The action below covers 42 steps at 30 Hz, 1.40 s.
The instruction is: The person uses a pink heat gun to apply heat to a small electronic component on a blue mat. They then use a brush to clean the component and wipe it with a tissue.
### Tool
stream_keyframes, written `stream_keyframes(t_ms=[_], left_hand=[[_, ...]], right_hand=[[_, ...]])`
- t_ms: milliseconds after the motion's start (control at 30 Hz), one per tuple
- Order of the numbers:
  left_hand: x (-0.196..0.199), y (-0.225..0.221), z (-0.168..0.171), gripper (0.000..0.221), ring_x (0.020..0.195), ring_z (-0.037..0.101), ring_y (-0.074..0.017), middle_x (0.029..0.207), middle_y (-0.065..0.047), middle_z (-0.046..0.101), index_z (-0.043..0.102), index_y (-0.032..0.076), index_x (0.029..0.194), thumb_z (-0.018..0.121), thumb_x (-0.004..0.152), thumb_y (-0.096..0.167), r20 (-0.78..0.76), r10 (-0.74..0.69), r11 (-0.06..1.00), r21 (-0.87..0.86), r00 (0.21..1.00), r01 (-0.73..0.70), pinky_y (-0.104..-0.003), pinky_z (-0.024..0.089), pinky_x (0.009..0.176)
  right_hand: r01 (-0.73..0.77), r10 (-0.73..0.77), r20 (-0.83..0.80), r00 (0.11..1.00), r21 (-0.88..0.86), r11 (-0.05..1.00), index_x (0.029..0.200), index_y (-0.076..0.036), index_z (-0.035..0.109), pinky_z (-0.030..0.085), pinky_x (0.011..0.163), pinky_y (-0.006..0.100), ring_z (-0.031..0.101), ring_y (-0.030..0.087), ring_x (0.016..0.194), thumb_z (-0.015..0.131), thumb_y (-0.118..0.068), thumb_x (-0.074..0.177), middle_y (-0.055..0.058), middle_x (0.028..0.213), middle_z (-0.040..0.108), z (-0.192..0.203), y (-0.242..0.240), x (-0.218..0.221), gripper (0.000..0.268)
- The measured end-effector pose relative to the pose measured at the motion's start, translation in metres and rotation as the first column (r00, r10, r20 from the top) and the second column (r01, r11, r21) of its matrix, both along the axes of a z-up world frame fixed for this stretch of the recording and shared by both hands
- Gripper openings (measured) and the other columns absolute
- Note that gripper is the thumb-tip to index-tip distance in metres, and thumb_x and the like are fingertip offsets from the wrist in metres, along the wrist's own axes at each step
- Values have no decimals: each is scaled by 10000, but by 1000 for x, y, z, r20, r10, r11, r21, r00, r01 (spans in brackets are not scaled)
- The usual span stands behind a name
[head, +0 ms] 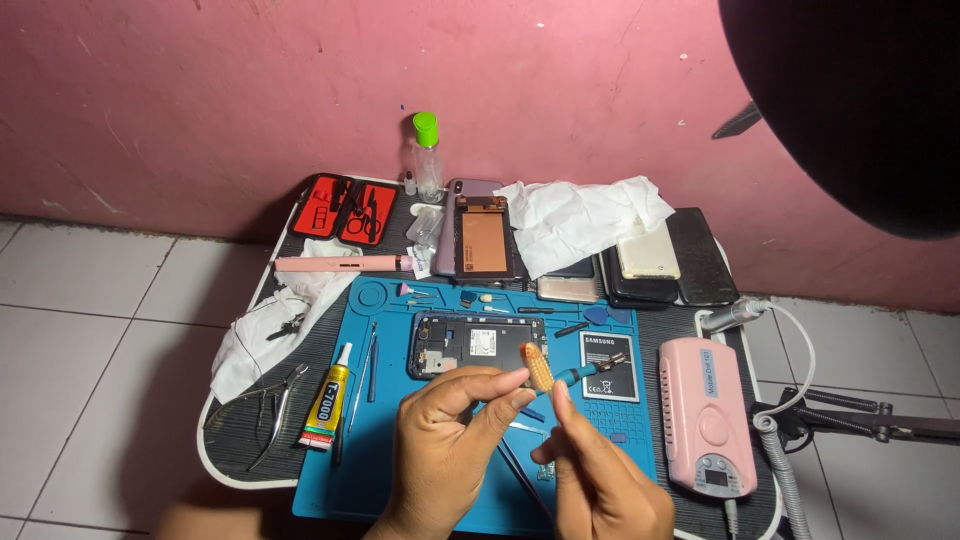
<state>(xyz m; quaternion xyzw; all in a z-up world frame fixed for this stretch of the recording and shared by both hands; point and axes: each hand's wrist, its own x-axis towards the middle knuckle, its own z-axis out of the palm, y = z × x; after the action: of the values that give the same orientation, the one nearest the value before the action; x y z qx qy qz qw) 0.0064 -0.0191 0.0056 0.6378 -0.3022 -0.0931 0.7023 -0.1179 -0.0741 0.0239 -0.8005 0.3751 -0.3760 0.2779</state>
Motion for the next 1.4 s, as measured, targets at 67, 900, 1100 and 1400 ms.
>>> stream_keyframes(t_ms=[67,900,1100,1400], left_hand=[[-1,1,-2,152,835,789,-116,895,-15,833,838,146,944,853,795,117,-16,-9,1000,9,1000,9,-239,633,763],[3,2,-1,168,915,797,-162,985,-92,835,817,84,985,823,818,64,-82,-40,994,-104,996,31,-255,645,824],[7,3,4,165,888,809,-160,950,-76,838,823,98,976,824,814,67,-56,-7,998,-57,998,4,-247,660,790],[6,4,4,173,896,808,-157,957,-69,838,822,102,972,833,804,63,-41,-8,998,-63,999,5,-246,655,800]], right_hand=[[15,-10,-54,998,104,994,1320,-354,712,491,592,176,571,50,546,661,-156,907,-92,712,786,4,-3,3,461],[50,-50,1,999,36,998,1269,-273,738,513,607,163,665,31,570,643,-87,906,-23,662,778,-2,6,-1,419],[77,-78,1,997,23,997,1278,-267,732,530,630,163,703,21,588,651,-73,904,-6,663,786,5,9,1,428],[48,-46,-61,997,29,998,1309,-315,714,527,612,157,629,3,578,657,-56,886,-63,696,800,5,9,-6,500]])
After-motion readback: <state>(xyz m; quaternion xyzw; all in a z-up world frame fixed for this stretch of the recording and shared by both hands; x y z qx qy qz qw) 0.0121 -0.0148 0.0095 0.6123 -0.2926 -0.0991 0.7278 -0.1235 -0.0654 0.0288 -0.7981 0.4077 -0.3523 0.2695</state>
